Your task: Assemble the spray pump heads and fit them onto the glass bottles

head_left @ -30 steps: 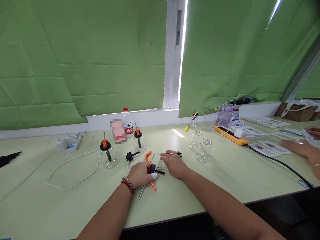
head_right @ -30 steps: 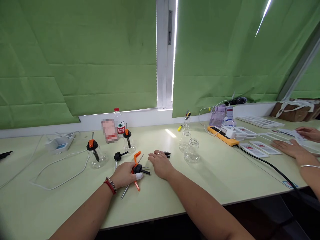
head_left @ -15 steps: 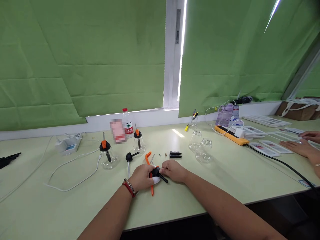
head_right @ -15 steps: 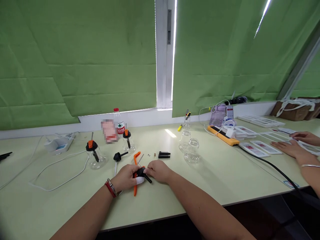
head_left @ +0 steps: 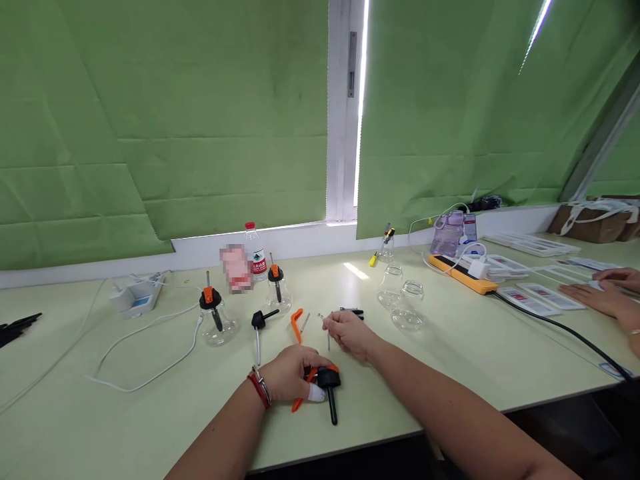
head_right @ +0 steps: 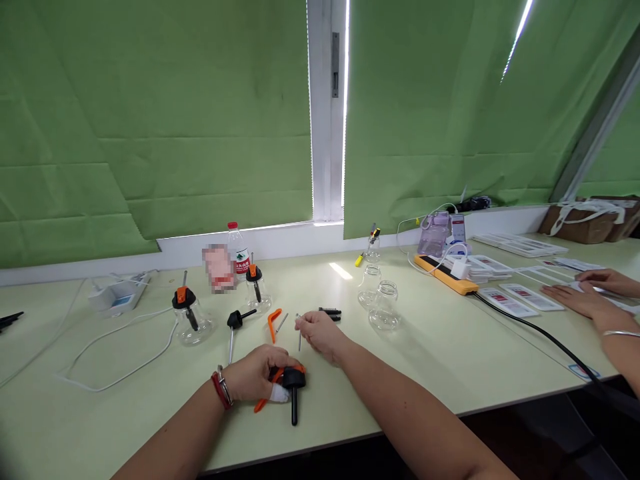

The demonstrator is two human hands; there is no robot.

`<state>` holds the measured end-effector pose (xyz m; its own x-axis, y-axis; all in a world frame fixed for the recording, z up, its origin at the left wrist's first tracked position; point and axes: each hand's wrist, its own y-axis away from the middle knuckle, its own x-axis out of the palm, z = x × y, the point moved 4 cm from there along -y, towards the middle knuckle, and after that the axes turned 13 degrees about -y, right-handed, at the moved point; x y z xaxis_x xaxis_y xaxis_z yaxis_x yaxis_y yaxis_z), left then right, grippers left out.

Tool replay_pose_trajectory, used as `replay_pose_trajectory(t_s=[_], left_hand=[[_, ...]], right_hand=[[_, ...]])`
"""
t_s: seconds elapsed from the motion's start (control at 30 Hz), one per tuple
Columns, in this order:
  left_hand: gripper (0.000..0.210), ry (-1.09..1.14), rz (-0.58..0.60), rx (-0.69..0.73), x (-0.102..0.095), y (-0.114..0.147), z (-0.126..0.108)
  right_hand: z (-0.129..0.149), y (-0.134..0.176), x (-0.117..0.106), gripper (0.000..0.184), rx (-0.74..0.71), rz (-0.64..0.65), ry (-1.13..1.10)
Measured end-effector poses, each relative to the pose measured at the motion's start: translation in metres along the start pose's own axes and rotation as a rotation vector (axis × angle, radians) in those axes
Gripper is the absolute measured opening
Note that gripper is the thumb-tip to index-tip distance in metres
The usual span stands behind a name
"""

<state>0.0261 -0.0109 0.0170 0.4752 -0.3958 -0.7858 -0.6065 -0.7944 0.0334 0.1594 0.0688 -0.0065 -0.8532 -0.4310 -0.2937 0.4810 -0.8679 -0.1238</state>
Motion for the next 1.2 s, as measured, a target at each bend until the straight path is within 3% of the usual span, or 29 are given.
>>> replay_pose_trajectory(t_s=[0.07, 0.13, 0.3, 0.4, 0.67, 0.77, 0.83, 1.0, 1.1, 1.2], left_hand=[[0.035, 0.171, 0.018, -0.035, 0.000, 0.001, 0.002], [0.033, 0.294, -0.039, -0.091, -0.005, 0.000, 0.009], [0.035, 0.320, -0.365, -0.264, -0.029, 0.000, 0.039], [0.043, 0.331, -0.483, -0.387, -0.038, 0.002, 0.056], [0.057, 0.406, -0.496, -0.363, -0.032, -0.001, 0.053], [0.058, 0.411, -0.487, -0.342, -0.030, -0.002, 0.049], [0.059, 0.398, -0.494, -0.350, -0.031, -0.001, 0.051], [0.062, 0.289, -0.629, -0.494, -0.039, 0.002, 0.070], [0.060, 0.188, -0.687, -0.596, -0.041, 0.000, 0.083], [0.058, 0.075, -0.712, -0.642, -0.041, -0.005, 0.089]], right_hand=[[0.004, -0.008, -0.006, 0.036, -0.052, -0.042, 0.056], [0.010, -0.015, -0.007, 0.028, -0.120, -0.035, 0.130], [0.011, -0.027, 0.009, 0.016, -0.187, 0.087, 0.322], [0.006, -0.029, 0.015, 0.015, -0.168, 0.110, 0.351], [0.009, -0.014, 0.028, 0.043, -0.006, 0.019, -0.007], [0.008, -0.014, 0.034, 0.035, 0.052, 0.019, -0.161], [0.005, -0.017, 0.027, 0.031, 0.058, -0.062, -0.245], [-0.007, -0.024, -0.014, 0.044, 0.014, -0.361, -0.405], [-0.011, -0.023, -0.026, 0.046, -0.002, -0.404, -0.458], [-0.010, -0.021, -0.024, 0.045, -0.016, -0.375, -0.489]])
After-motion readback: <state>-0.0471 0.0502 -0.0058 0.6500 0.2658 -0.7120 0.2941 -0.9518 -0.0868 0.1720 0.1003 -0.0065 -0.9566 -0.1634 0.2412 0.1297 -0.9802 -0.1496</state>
